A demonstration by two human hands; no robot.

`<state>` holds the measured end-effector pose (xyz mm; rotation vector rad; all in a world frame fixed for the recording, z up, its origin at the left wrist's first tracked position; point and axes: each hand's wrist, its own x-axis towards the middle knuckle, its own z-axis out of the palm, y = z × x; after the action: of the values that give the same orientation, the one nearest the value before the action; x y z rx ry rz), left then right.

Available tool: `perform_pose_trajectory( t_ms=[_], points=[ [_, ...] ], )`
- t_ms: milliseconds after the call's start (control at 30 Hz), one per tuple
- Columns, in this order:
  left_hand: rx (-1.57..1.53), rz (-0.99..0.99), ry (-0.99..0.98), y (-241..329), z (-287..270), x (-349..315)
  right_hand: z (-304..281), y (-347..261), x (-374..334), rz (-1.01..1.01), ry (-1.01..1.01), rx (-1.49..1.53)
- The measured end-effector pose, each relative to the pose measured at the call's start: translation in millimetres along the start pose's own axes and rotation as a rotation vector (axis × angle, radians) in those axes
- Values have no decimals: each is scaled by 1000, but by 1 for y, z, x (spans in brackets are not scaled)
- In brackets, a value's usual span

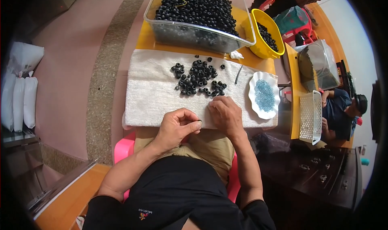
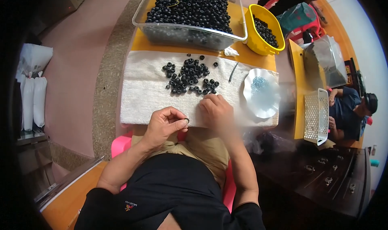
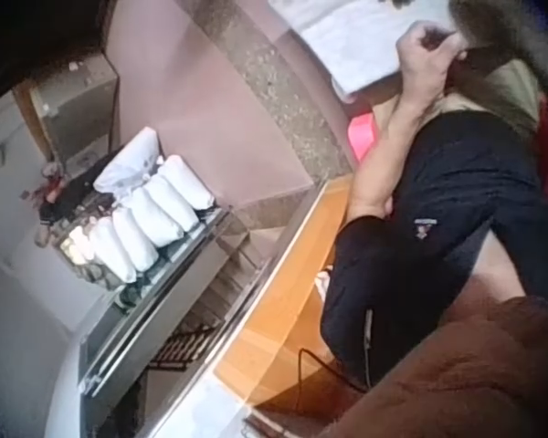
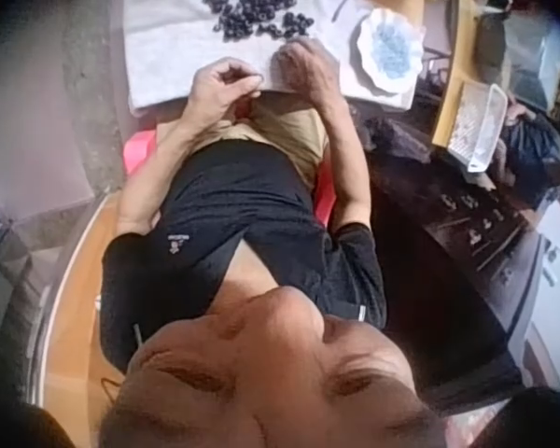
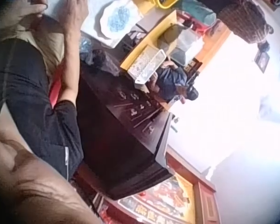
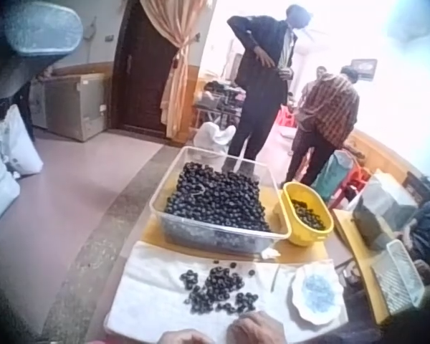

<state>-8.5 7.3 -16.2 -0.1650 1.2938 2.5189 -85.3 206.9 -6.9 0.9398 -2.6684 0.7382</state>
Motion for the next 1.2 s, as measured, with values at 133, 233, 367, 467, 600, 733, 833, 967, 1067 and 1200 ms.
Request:
perform_pose_trajectory(
  t_ms=[133,233,367,467,600,733,833,967,1067,1200],
  points=[
    [18,-7,2,-1,-1,1,-5,-2,-5,-14,30,59],
    [-6,-12,4,-1,0,1,-20,-7,-10,26,84,123],
    [10,-26,8,-2,-1,1,-44,12,-24,134,187,132],
    [27,-19,10,-1,-1,-1,-66,33,-32,197,193,1],
    [33,-34,17,-1,2,-1,-91,78,-51,292,175,-95],
    [40,-32,10,-2,4,-1,-101,95,-54,374,52,-214],
    [33,-32,22,-3,5,0,-102,104,-52,366,-10,-276],
    [37,-46,25,-4,6,-2,-101,101,-40,425,-102,-308],
    [38,-58,28,-3,6,-3,-104,91,-27,471,-155,-288],
    [48,-62,25,-3,5,-4,-103,89,-19,444,-161,-287]
  ],
)
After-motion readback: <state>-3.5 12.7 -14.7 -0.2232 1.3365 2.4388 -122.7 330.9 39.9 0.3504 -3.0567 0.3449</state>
